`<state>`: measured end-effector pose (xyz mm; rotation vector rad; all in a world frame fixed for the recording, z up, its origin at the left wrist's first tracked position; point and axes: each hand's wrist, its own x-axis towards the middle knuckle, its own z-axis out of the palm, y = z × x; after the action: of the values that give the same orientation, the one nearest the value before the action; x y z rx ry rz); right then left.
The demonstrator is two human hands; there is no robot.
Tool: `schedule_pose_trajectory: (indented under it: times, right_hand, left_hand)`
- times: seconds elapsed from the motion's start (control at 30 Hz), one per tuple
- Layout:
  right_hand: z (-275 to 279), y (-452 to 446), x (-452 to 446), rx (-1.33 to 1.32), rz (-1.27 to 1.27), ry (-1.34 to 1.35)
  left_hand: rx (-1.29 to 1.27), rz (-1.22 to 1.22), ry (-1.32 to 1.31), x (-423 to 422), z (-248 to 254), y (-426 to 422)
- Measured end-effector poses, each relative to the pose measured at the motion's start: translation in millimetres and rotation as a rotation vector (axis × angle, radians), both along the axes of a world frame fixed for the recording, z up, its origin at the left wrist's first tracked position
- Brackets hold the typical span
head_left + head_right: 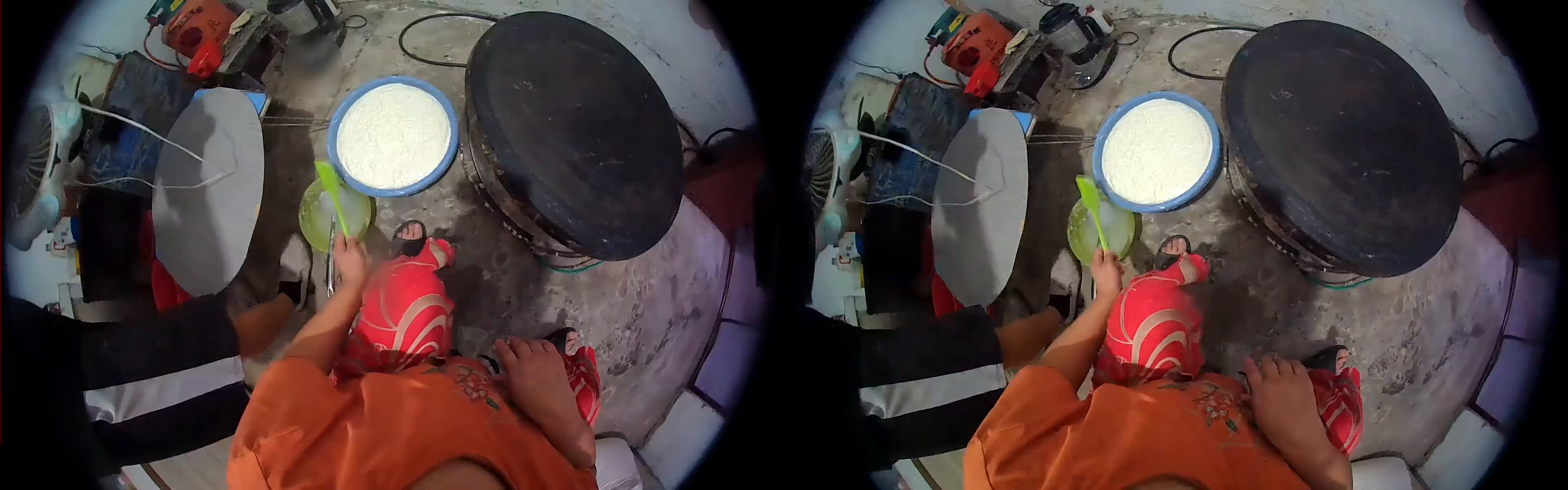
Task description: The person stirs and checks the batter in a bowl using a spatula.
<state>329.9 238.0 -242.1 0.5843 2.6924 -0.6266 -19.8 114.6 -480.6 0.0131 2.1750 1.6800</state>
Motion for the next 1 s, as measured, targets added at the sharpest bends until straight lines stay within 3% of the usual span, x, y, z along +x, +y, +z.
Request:
schedule_pose_trajectory:
  times: [0.03,0.1,0.2,0.27,0.33,0.4,0.47,0.53,0.6,0.63,0.67,0.73,0.77,0.87,1.0]
  right_hand:
    - [0.2,-0.3,-0.6,-0.015,-0.002,0.0]
    - [1.9,-1.6,-2.1,-0.006,-0.006,-0.004]
    - [-9.4,-6.7,1.8,0.079,0.035,-0.028]
    - [-16.0,-6.8,2.1,0.171,0.082,-0.042]
    - [-11.9,-6.6,-0.7,0.073,0.05,0.001]
    - [-11.4,-4.2,-2.9,0.047,0.055,-0.052]
    - [-21.0,-7.2,1.4,0.098,0.078,-0.086]
    - [-20.8,-9.3,1.7,0.123,0.084,-0.096]
    - [-20.5,-9.7,1.4,0.145,0.093,-0.104]
    - [-20.0,-9.5,1.3,0.111,0.076,-0.128]
    - [-19.1,-9.7,1.1,0.077,0.059,-0.151]
    - [-13.5,-11.2,0.8,0.093,0.073,-0.131]
    - [-10.3,-12.4,1.1,0.097,0.078,-0.121]
    - [-15.4,-16.7,7.5,0.105,0.082,-0.116]
    - [-6.4,-24.2,11.8,0.113,0.067,-0.101]
  left_hand:
    - [0.015,0.044,-0.048,0.5,-19.4,-21.2]
    - [-0.22,0.005,-0.066,12.6,-20.7,-45.5]
    - [-0.317,-0.146,0.063,2.5,-81.9,-84.4]
    - [-0.397,-0.203,-0.138,-10.4,-95.4,-82.5]
    - [-0.398,-0.197,-0.106,-29.9,-143.9,-92.9]
    - [-0.602,-0.233,0.02,-51.2,-191.9,-98.5]
    - [-0.404,-0.216,-0.09,-45.5,-160.4,-91.1]
    - [-0.52,-0.233,0.045,-37.5,-119.3,-79.0]
    - [-0.886,-0.458,0.163,-18.1,-40.9,-59.6]
    - [-0.881,-0.471,0.339,-12.3,-33.3,-58.8]
    - [-0.873,-0.455,0.346,-7.4,-20.5,-55.4]
    - [-0.496,-0.478,0.253,0.7,2.9,-51.1]
    - [-0.524,-0.455,0.392,-3.5,-21.5,-54.6]
    - [-0.183,-0.407,0.156,8.2,33.0,-37.4]
    - [-0.143,-0.383,0.091,12.5,65.5,-24.3]
